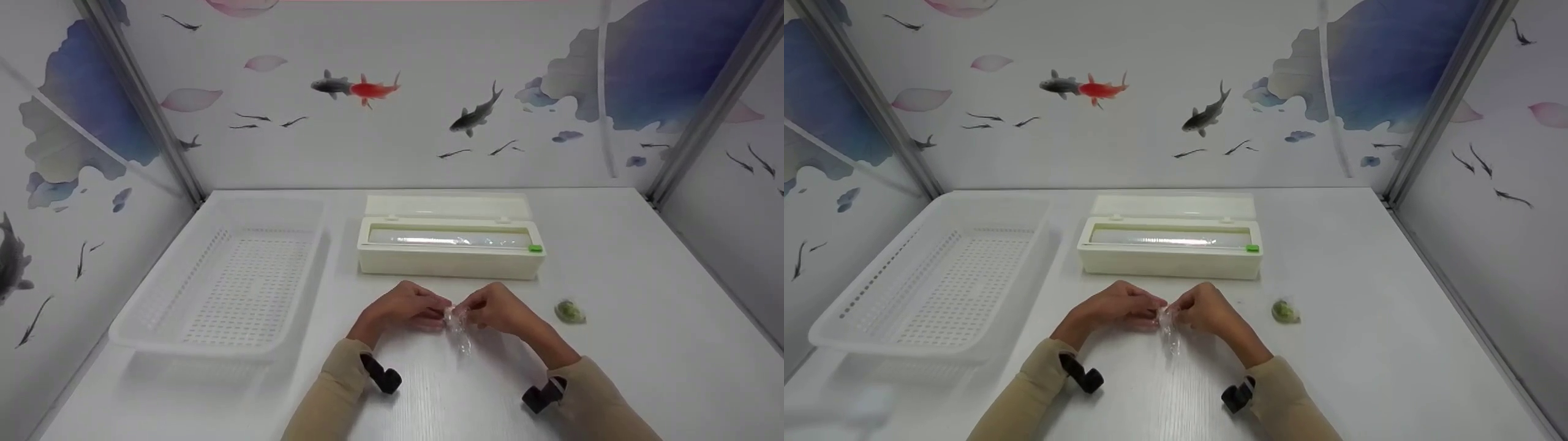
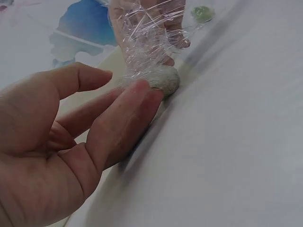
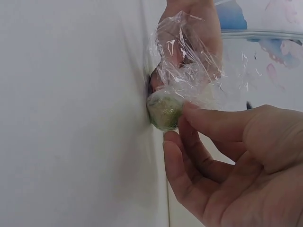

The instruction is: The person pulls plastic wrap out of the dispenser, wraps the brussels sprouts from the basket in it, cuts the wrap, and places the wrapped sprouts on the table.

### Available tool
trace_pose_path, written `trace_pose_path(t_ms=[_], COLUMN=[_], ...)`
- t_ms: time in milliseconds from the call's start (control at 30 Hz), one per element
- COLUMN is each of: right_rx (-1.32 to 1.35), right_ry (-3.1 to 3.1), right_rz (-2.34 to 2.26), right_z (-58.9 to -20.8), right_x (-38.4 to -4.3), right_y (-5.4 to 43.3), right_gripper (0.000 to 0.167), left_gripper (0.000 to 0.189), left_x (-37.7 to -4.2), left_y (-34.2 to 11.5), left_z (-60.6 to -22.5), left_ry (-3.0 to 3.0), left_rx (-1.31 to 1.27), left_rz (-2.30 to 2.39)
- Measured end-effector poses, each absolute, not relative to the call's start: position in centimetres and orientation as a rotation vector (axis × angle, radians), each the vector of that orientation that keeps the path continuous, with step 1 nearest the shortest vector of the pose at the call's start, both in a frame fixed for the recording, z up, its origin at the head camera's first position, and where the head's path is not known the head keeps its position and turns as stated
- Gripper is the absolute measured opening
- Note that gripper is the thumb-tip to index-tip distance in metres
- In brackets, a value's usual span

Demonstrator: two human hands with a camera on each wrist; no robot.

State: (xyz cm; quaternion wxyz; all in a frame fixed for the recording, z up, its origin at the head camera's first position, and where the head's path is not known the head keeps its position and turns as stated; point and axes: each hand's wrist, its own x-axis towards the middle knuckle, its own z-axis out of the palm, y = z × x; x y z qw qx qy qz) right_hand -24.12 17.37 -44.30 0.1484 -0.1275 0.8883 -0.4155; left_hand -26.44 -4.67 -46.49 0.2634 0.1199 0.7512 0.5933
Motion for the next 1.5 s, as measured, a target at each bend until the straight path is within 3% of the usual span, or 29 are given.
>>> trace_pose_path(t_ms=[200,433,667,733,1033,1500], right_rx=[-0.391,-0.629,-0.548,-0.497,-0.326,-0.232], right_ry=[2.44,2.41,2.449,2.482,2.598,2.604], right_rz=[-1.24,-1.074,-1.032,-1.055,-1.268,-1.241], right_z=[-44.4,-42.6,-41.7,-41.7,-42.7,-43.7], right_x=[-24.3,-23.8,-23.1,-23.0,-23.5,-23.8], right_y=[18.0,18.9,18.2,17.8,17.2,17.1], right_gripper=[0.016,0.037,0.06,0.056,0.009,0.007], left_gripper=[0.023,0.017,0.015,0.015,0.015,0.02], left_x=[-26.4,-26.1,-26.0,-25.9,-26.0,-25.9], left_y=[-4.1,-3.2,-3.1,-3.2,-3.2,-3.6], left_z=[-46.5,-46.0,-45.8,-45.7,-45.8,-45.9], left_ry=[2.109,2.174,2.14,2.129,2.105,2.062], left_rx=[0.274,0.103,0.077,0.086,0.147,0.206], left_rz=[1.586,1.629,1.7,1.714,1.736,1.696])
